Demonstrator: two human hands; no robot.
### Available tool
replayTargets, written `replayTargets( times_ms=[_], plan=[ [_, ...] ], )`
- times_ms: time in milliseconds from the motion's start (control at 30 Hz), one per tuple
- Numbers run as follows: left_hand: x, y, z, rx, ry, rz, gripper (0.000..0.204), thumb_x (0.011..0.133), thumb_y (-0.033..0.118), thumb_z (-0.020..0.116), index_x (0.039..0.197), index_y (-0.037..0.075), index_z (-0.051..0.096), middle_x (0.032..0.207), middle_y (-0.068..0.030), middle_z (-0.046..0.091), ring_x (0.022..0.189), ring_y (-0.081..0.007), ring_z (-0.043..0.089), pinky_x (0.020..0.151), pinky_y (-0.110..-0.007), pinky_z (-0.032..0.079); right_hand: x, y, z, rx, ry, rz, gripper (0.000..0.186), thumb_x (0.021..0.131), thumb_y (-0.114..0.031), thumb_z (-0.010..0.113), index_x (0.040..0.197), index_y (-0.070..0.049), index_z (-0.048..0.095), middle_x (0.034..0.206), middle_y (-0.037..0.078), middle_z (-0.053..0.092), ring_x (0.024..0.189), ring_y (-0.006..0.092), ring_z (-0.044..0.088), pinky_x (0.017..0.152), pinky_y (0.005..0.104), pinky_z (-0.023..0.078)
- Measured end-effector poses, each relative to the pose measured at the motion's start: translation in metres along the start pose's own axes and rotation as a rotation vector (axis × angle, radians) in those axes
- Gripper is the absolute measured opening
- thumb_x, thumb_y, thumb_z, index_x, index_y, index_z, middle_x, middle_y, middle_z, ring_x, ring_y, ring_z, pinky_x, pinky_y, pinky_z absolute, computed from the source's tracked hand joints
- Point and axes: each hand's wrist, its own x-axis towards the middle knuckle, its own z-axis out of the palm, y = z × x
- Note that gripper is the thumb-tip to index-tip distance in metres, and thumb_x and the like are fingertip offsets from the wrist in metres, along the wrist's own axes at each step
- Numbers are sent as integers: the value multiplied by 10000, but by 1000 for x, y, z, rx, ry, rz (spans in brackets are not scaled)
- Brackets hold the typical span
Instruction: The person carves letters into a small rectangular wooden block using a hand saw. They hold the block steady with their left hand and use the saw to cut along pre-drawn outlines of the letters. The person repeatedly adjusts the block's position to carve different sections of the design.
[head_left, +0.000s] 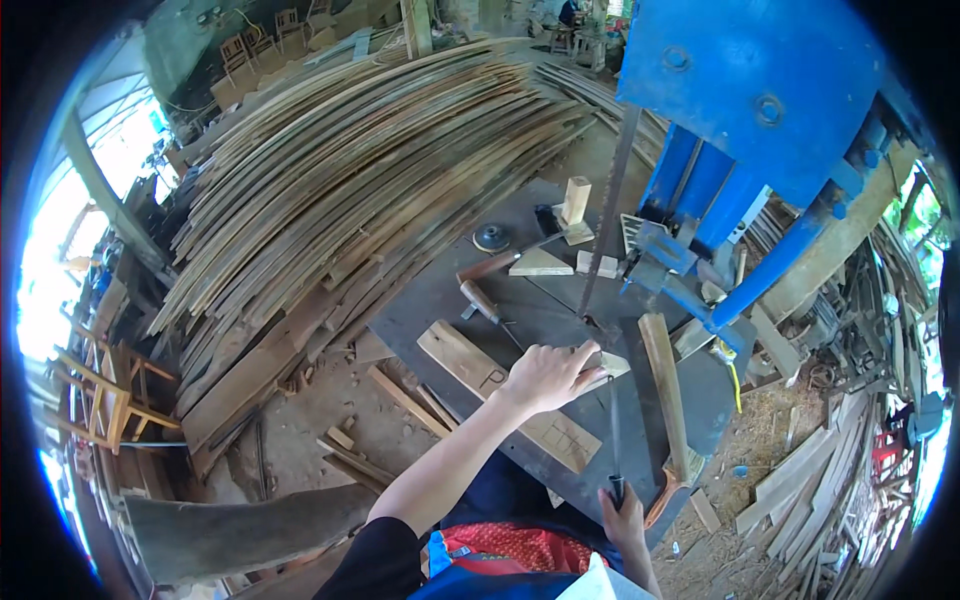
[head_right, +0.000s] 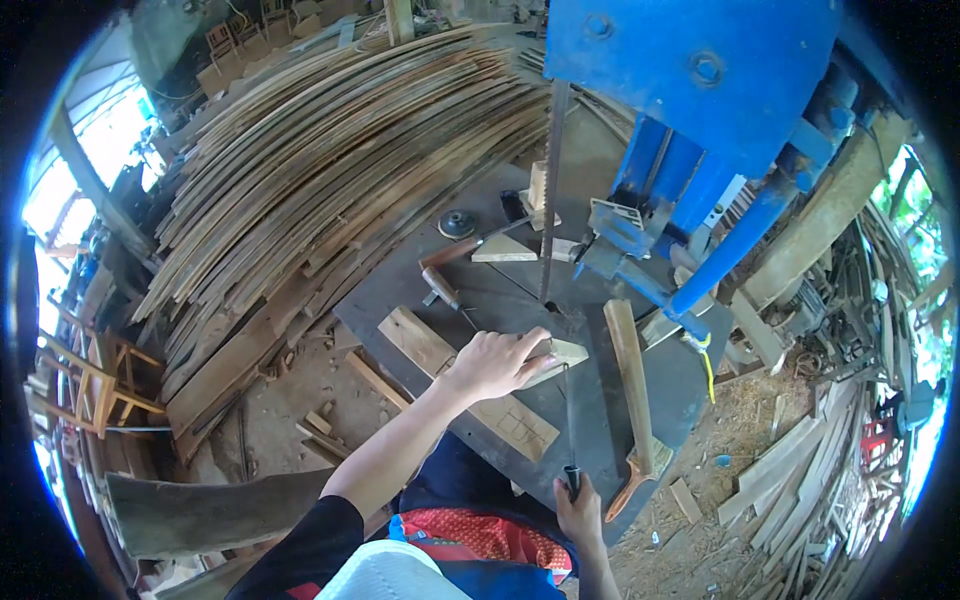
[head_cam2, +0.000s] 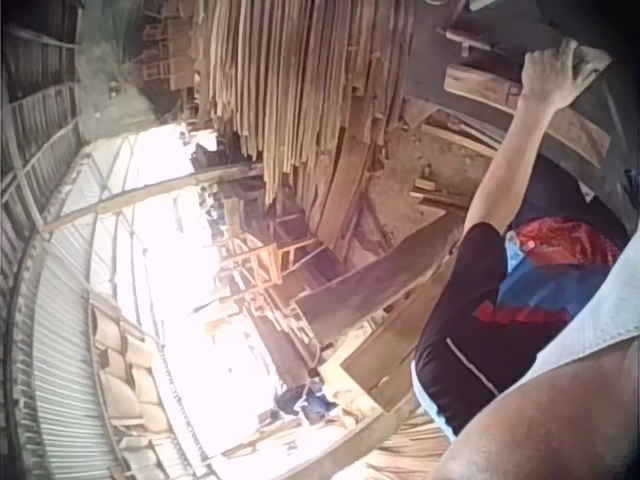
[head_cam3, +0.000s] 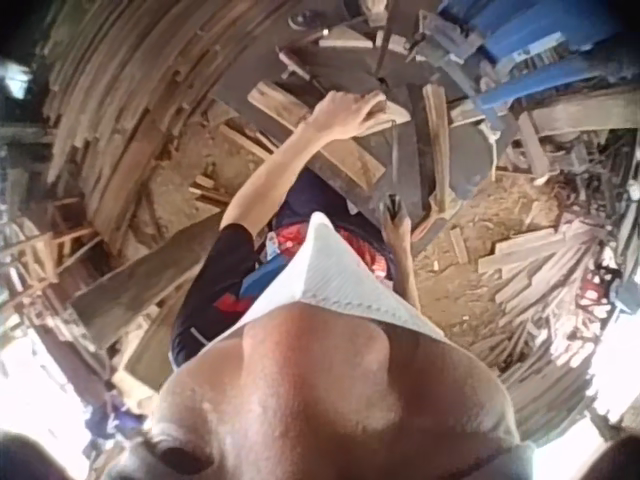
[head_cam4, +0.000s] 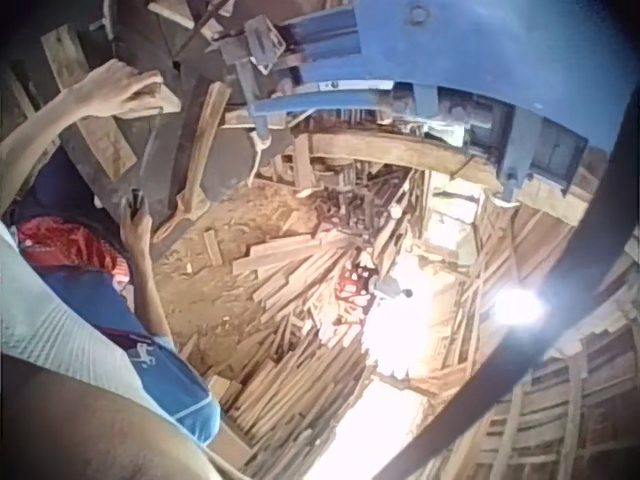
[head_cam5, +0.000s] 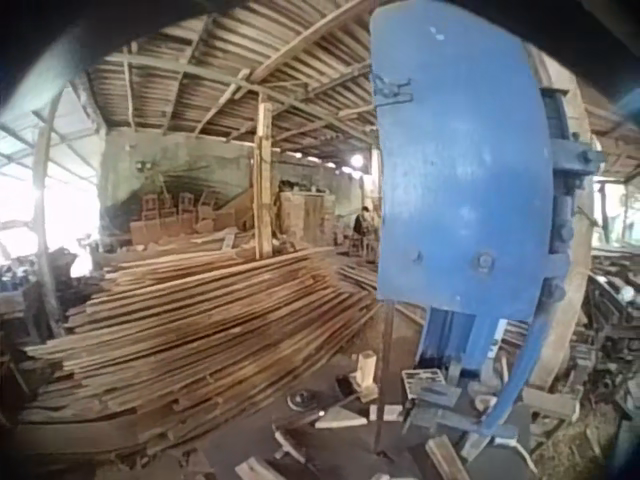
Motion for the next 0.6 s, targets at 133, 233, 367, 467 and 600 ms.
replayTargets(
  times_ms=[133, 233, 367, 467, 600],
  plan=[
    [6, 1, -5, -10, -68, -38, 498, 1023, 513, 479, 1242, 73, 557, 695, -172, 687, 648, -385, 692, 578, -492, 542, -1, -1, 1, -13, -17, -59, 327, 925, -269, 681, 893, 35, 565, 686, 201, 620, 656, 398, 646, 593, 462, 462],
    [9, -5, -6, -51, -126, -93, 512, 1020, 516, 483, 1224, 50, 542, 775, -224, 698, 740, -431, 698, 651, -532, 551, 1, -10, -3, -17, -14, -79, 336, 927, -277, 678, 899, 35, 558, 699, 225, 625, 696, 425, 664, 603, 471, 468],
    [8, -9, -4, -16, -103, -39, 559, 1023, 533, 454, 1254, 34, 553, 797, -205, 710, 743, -397, 713, 637, -515, 561, 1, -14, -6, -52, -25, -18, 361, 934, -303, 668, 919, 39, 550, 734, 257, 635, 759, 448, 682, 623, 483, 476],
    [11, -2, -1, 3, -156, -64, 571, 1013, 550, 465, 1249, 38, 556, 811, -205, 713, 757, -395, 714, 648, -511, 564, 0, -15, -7, -44, -16, -27, 389, 947, -329, 652, 928, 46, 546, 723, 261, 622, 739, 455, 668, 618, 486, 471],
    [13, 0, 0, 15, -149, -69, 578, 1011, 566, 456, 1242, 46, 559, 822, -203, 717, 774, -400, 715, 679, -513, 567, -1, 7, -4, -61, 41, -259, 377, 1003, -329, 572, 939, 42, 557, 677, 217, 592, 649, 409, 621, 588, 464, 442]
  ],
)
